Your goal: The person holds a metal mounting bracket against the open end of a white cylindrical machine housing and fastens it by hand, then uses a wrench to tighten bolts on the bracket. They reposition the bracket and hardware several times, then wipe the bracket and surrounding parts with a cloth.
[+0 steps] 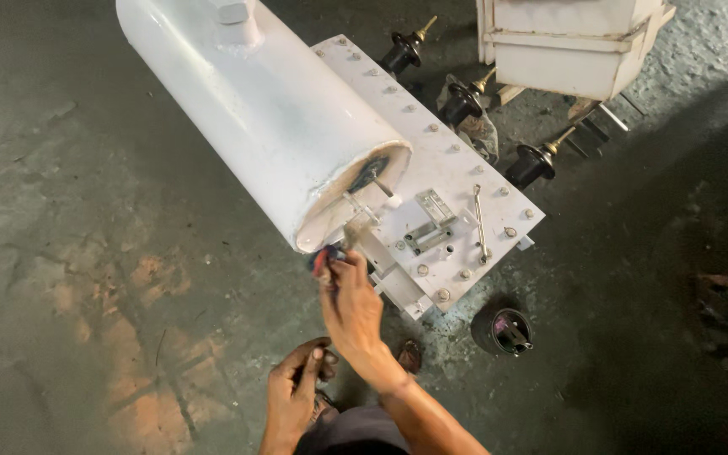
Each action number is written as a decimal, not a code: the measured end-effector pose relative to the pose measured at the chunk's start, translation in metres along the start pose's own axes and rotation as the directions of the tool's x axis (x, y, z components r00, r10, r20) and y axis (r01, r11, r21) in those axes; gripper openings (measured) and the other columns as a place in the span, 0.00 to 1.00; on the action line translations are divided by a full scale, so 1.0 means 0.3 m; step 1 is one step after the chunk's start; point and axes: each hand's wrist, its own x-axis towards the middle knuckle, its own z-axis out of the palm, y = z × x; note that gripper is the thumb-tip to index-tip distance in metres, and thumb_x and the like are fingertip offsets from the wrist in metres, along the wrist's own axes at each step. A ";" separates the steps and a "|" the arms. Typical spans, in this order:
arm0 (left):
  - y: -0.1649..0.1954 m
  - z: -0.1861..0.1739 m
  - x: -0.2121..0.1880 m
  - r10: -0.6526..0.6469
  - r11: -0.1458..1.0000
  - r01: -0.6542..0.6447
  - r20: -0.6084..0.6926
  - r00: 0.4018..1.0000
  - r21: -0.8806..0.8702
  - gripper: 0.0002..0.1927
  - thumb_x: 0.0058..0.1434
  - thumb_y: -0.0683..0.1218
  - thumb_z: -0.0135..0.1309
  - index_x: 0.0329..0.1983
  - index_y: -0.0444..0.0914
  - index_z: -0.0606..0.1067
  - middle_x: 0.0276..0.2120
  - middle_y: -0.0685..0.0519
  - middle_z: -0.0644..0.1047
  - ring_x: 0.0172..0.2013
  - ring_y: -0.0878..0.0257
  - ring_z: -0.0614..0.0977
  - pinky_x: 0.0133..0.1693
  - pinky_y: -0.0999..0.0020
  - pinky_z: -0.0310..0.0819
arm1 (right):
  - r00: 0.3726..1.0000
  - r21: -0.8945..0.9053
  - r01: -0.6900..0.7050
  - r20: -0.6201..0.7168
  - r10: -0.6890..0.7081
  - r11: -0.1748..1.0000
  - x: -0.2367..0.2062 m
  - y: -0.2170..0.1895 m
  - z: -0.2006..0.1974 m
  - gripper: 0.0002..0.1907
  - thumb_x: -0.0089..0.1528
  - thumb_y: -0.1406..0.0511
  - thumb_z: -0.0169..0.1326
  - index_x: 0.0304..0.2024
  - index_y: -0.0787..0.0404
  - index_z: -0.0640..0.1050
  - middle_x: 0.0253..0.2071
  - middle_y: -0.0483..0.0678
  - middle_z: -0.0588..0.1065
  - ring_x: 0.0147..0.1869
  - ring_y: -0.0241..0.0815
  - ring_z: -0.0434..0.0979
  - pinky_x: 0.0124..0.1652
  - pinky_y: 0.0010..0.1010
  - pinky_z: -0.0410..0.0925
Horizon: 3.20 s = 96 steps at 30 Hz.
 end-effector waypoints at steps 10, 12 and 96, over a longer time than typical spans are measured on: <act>-0.085 -0.048 -0.004 -0.010 0.979 0.015 -0.024 1.000 0.204 0.14 0.67 0.46 0.53 0.49 0.34 0.82 0.30 0.50 0.84 0.30 0.68 0.82 0.34 0.72 0.78 | 0.972 0.187 -0.211 0.148 0.185 0.960 -0.108 0.221 0.089 0.12 0.65 0.68 0.55 0.49 0.62 0.69 0.50 0.56 0.74 0.47 0.54 0.80 0.45 0.41 0.73; -0.086 -0.056 -0.010 0.047 0.954 -0.038 -0.022 0.999 0.298 0.13 0.66 0.45 0.53 0.48 0.33 0.81 0.33 0.52 0.86 0.33 0.68 0.86 0.35 0.71 0.79 | 0.876 0.585 -0.481 0.311 0.368 0.653 -0.110 0.347 0.026 0.12 0.69 0.71 0.53 0.53 0.63 0.68 0.46 0.51 0.72 0.45 0.48 0.73 0.46 0.38 0.69; -0.085 -0.053 0.052 -0.199 0.971 0.191 0.039 0.979 0.141 0.15 0.68 0.47 0.51 0.53 0.38 0.80 0.34 0.54 0.83 0.32 0.68 0.81 0.35 0.71 0.77 | 0.965 0.219 0.102 -0.258 -0.043 0.970 0.146 0.025 -0.163 0.12 0.55 0.73 0.66 0.39 0.64 0.79 0.41 0.51 0.80 0.42 0.42 0.81 0.40 0.27 0.71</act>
